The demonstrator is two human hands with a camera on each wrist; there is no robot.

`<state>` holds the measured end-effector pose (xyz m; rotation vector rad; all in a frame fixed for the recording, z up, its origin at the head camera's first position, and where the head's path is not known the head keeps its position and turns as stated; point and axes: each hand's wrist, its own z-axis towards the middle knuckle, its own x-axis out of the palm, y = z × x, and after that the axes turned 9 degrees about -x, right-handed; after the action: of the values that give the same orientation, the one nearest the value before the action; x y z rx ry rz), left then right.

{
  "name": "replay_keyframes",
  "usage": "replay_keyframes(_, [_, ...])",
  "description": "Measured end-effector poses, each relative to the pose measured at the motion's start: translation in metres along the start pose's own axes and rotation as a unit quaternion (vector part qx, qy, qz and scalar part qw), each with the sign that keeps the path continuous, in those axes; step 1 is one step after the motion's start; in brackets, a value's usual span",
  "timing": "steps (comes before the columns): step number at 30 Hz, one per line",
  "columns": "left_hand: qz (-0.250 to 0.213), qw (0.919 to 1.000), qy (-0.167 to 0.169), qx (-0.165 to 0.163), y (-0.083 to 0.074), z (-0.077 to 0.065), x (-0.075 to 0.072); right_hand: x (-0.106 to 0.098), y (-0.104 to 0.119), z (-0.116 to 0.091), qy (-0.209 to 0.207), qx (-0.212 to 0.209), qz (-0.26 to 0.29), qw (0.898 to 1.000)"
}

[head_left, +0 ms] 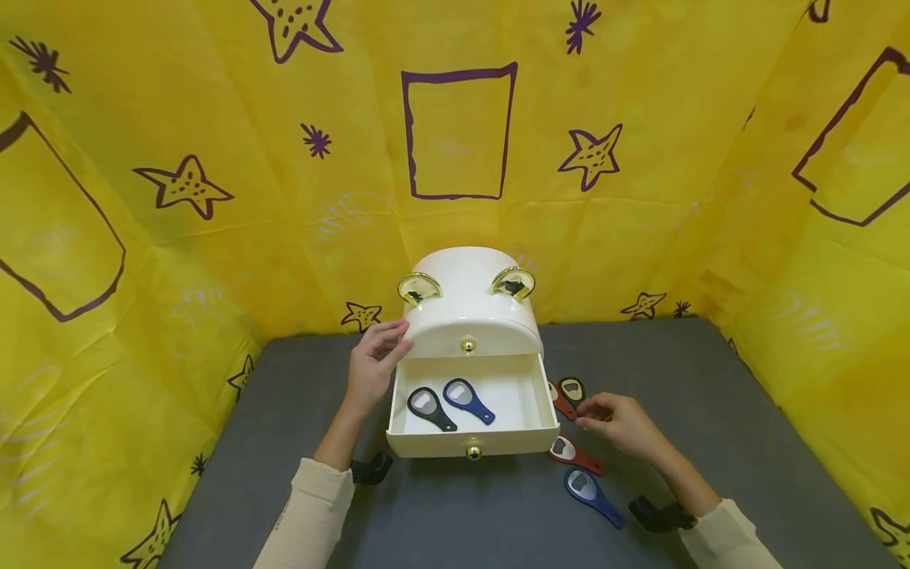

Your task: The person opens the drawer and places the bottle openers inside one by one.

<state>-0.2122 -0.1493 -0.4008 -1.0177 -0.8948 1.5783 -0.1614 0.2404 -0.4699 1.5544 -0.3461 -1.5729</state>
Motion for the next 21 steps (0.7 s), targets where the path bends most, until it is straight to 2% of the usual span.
replay_keyframes(6, [0.005,1.0000,-0.005,0.004,-0.001,0.000,0.001,0.009,-0.015,-0.009,0.040,-0.011,-0.023,0.999])
replay_keyframes(11, [0.002,0.9999,-0.009,0.011,0.000,0.001,0.002,0.014,-0.023,-0.017,0.059,-0.003,-0.035,0.998])
replay_keyframes(21, [-0.004,1.0000,-0.004,0.000,0.000,0.000,0.002,0.026,-0.032,-0.032,0.053,-0.018,-0.058,0.997])
